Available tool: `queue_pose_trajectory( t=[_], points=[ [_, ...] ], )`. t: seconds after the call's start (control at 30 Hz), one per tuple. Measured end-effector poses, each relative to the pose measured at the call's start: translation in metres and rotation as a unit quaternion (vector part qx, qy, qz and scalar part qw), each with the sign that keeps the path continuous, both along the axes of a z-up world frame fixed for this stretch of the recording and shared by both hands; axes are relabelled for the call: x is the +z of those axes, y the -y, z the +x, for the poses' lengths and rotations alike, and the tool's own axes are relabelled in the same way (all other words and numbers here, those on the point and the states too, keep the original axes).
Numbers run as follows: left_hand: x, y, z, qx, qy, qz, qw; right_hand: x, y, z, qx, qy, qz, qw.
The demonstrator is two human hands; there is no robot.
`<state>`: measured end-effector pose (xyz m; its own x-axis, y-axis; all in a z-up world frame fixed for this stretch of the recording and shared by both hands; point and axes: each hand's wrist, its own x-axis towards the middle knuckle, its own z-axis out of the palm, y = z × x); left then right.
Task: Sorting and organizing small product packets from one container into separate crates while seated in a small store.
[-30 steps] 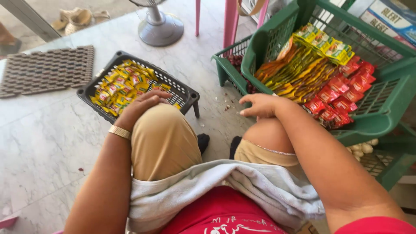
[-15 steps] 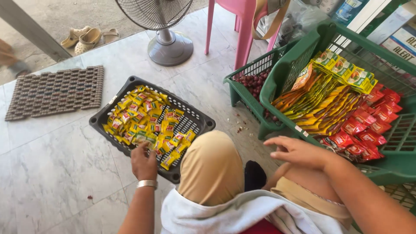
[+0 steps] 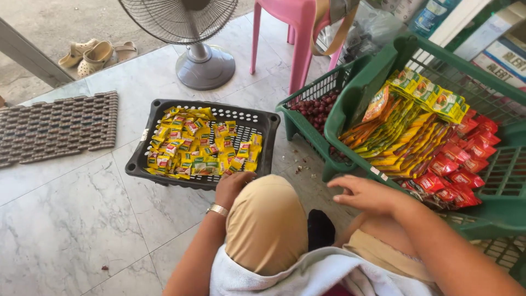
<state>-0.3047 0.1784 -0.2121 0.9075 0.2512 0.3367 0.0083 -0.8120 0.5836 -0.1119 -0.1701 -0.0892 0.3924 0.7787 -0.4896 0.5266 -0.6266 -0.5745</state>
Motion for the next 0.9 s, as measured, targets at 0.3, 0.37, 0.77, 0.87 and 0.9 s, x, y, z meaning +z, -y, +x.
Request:
queue_pose_trajectory(
  t=[0.3,0.37,0.77,0.87,0.9],
  points=[
    [0.067,-0.077,-0.096,0.133,0.068,-0.393,0.907,0.005,-0.156,-0.068,0.100,0.167,-0.010,0.981],
    [0.128,-0.077,-0.113,0.154,0.091,-0.378,0.908,-0.030,-0.186,-0.086,0.127,0.190,0.011,0.974],
    [0.202,-0.098,-0.047,0.093,-0.012,-0.392,0.915,-0.103,-0.229,-0.057,0.269,0.234,-0.029,0.934],
    [0.218,-0.098,-0.025,0.082,-0.065,-0.371,0.923,-0.095,-0.210,-0.040,0.334,0.229,-0.087,0.910],
    [0.224,-0.098,-0.020,0.073,-0.081,-0.370,0.923,-0.094,-0.203,-0.036,0.365,0.223,-0.122,0.896]
  ],
)
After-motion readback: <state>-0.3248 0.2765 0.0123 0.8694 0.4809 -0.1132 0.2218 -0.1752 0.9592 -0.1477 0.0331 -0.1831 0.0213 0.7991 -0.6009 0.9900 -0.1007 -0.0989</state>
